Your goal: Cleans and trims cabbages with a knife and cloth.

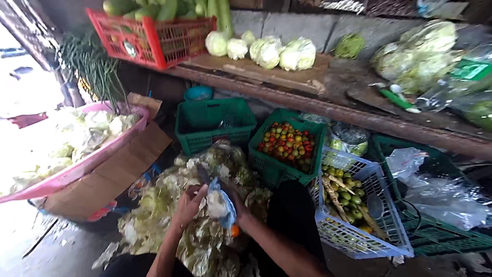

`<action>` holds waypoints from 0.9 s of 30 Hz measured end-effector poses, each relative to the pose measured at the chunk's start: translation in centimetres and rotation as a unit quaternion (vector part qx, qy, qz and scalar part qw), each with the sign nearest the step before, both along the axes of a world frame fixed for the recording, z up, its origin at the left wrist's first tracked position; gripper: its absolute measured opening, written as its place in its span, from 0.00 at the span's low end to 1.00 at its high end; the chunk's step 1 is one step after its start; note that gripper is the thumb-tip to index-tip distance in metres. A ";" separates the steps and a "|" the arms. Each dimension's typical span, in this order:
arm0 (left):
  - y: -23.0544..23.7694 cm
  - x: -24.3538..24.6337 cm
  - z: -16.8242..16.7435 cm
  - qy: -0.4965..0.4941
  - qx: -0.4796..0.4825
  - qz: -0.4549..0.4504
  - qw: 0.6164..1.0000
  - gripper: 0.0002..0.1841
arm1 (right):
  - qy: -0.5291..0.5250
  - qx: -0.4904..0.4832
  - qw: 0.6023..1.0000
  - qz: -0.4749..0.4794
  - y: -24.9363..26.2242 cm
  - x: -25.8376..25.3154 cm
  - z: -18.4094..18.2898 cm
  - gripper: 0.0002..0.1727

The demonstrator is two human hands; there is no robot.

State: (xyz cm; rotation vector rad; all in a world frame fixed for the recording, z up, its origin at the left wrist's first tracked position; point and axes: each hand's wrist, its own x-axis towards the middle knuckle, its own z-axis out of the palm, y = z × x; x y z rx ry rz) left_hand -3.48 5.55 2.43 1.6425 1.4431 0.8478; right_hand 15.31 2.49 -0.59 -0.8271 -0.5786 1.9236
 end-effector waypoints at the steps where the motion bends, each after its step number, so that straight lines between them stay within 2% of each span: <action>1: 0.3 -0.1 -0.3 -0.019 -0.015 0.016 1.000 0.30 | 0.012 -0.032 0.999 0.011 -0.9 0.4 -0.3 0.29; 3: 0.9 -0.7 -0.3 -0.045 -0.015 0.040 0.998 0.30 | 0.042 -0.065 0.997 0.022 -0.8 1.4 1.4 0.33; 4: 1.1 -1.0 -0.3 -0.044 -0.001 0.049 0.998 0.28 | 0.053 -0.047 0.997 0.008 -0.1 2.1 3.8 0.34; 6: 1.0 -1.2 -0.4 -0.034 0.029 0.056 0.997 0.22 | 0.060 0.047 0.995 -0.070 3.0 4.5 11.6 0.32; 8: 1.0 -1.1 -0.9 -0.020 0.048 0.047 0.998 0.16 | 0.087 0.167 0.965 -0.182 8.1 7.1 20.4 0.29; 10: 0.8 -0.6 -1.6 -0.011 0.041 0.031 0.999 0.16 | 0.128 0.233 0.929 -0.258 14.5 9.5 28.0 0.30; 12: 0.8 -0.4 -1.5 0.007 0.028 0.011 1.000 0.16 | 0.107 0.246 0.917 -0.294 17.8 10.6 33.2 0.29; 13: 0.6 -0.3 -1.3 0.015 0.031 0.001 0.999 0.16 | 0.066 0.260 0.918 -0.293 17.9 10.8 34.5 0.28; 15: -0.1 -0.2 -1.1 0.035 0.038 -0.015 0.999 0.17 | -0.072 0.289 0.918 -0.263 15.6 10.9 33.1 0.27; 17: 0.0 0.0 -0.6 0.066 0.044 -0.031 0.996 0.19 | -0.246 0.329 0.881 -0.235 12.0 11.0 29.2 0.28; 20: -0.6 -0.3 -0.7 0.137 0.055 -0.060 0.987 0.20 | -0.520 0.296 0.766 -0.234 9.4 13.9 20.6 0.28; 22: -0.7 -0.7 -1.0 0.192 0.043 -0.065 0.978 0.20 | -0.664 0.218 0.694 -0.171 9.8 17.9 15.0 0.34; 24: -0.7 -1.1 -1.1 0.242 0.034 -0.061 0.968 0.20 | -0.748 0.148 0.644 -0.070 11.0 22.7 8.5 0.41; 26: -0.6 -1.1 -1.2 0.272 0.027 -0.057 0.960 0.20 | -0.769 0.127 0.624 0.055 11.1 26.6 1.8 0.42; 27: -0.6 -0.8 -1.3 0.281 0.015 -0.059 0.958 0.20 | -0.785 0.124 0.598 0.105 10.8 27.5 0.0 0.42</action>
